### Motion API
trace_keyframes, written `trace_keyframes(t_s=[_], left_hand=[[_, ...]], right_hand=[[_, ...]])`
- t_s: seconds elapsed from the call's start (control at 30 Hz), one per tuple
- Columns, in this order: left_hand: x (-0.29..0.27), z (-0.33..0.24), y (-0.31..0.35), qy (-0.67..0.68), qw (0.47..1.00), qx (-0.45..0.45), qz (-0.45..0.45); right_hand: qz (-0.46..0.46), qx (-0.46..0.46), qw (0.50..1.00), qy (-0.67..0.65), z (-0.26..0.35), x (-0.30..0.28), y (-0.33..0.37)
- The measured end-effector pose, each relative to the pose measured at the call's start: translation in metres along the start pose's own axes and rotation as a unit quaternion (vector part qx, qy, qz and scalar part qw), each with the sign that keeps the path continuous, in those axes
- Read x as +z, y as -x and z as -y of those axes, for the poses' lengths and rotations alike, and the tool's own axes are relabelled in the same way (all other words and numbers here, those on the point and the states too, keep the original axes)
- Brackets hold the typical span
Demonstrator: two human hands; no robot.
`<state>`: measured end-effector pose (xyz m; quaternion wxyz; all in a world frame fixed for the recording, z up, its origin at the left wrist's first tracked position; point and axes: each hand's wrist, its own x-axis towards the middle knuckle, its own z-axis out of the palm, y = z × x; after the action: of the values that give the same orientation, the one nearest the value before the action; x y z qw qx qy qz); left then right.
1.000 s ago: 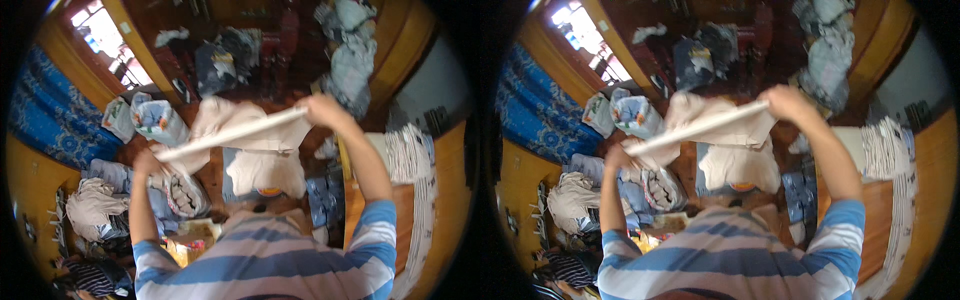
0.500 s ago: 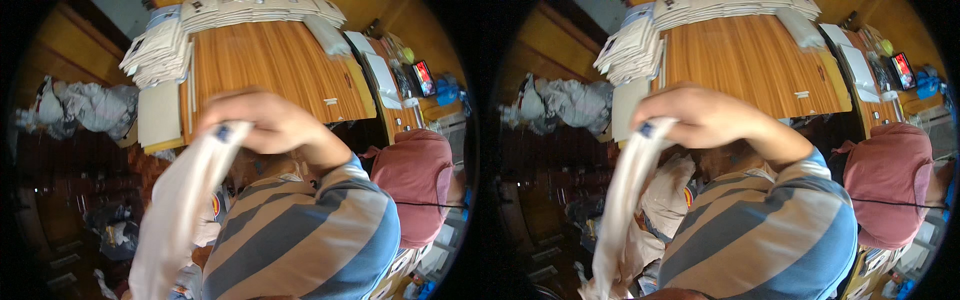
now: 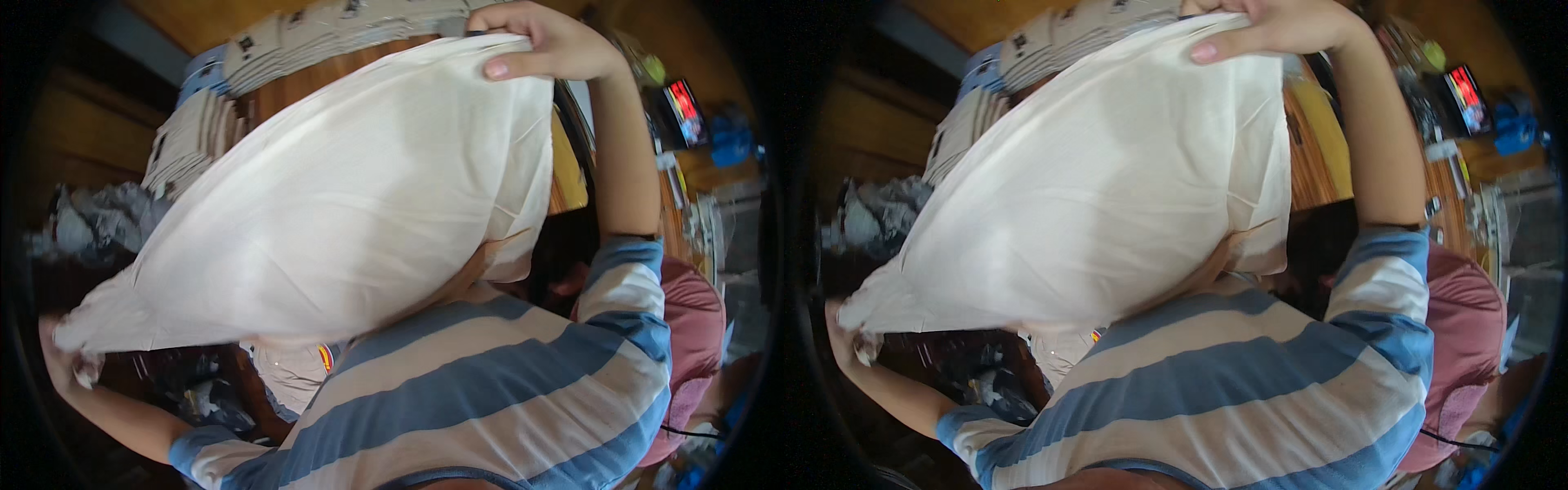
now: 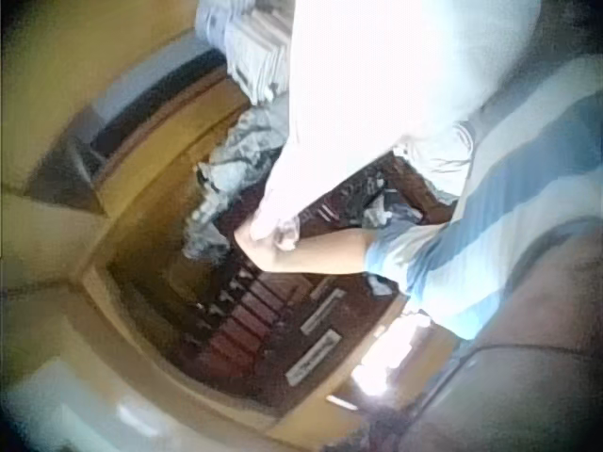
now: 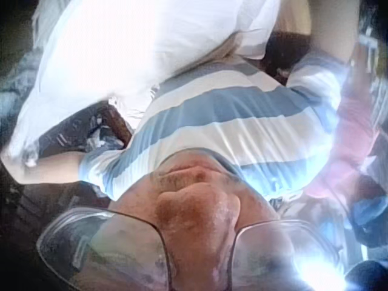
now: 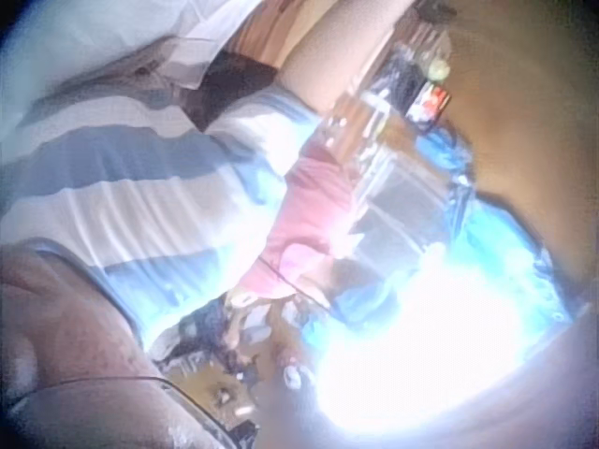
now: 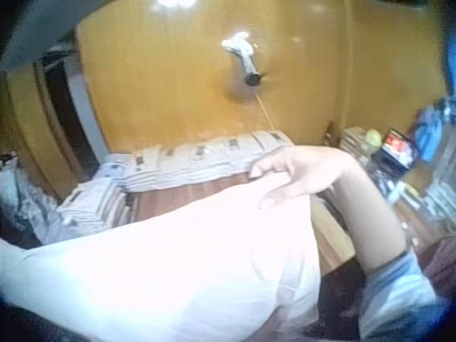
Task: The person folds shirts by hand on a wooden table, using a cardboard template to ensure uniform size, and stacks them in a pile.
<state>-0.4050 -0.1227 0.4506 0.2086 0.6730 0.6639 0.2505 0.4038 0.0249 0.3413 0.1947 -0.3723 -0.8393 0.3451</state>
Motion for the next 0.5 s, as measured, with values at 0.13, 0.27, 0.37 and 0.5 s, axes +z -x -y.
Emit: trace_keyframes(t_s=[0.13,0.27,0.37,0.5], left_hand=[[0.124,-0.021,-0.005,0.042,0.998,-0.018,-0.035],[0.199,-0.043,0.016,0.106,0.992,-0.034,-0.068],[0.222,-0.058,0.034,0.137,0.985,-0.049,-0.091],[0.239,-0.072,0.041,0.171,0.978,-0.048,-0.113]], right_hand=[[-0.165,0.111,0.976,-0.093,-0.123,0.075,0.048],[-0.322,0.174,0.906,0.212,-0.24,0.241,0.117],[-0.408,0.256,0.856,0.188,-0.268,0.261,0.148],[-0.435,0.379,0.764,0.287,-0.329,0.232,0.153]])
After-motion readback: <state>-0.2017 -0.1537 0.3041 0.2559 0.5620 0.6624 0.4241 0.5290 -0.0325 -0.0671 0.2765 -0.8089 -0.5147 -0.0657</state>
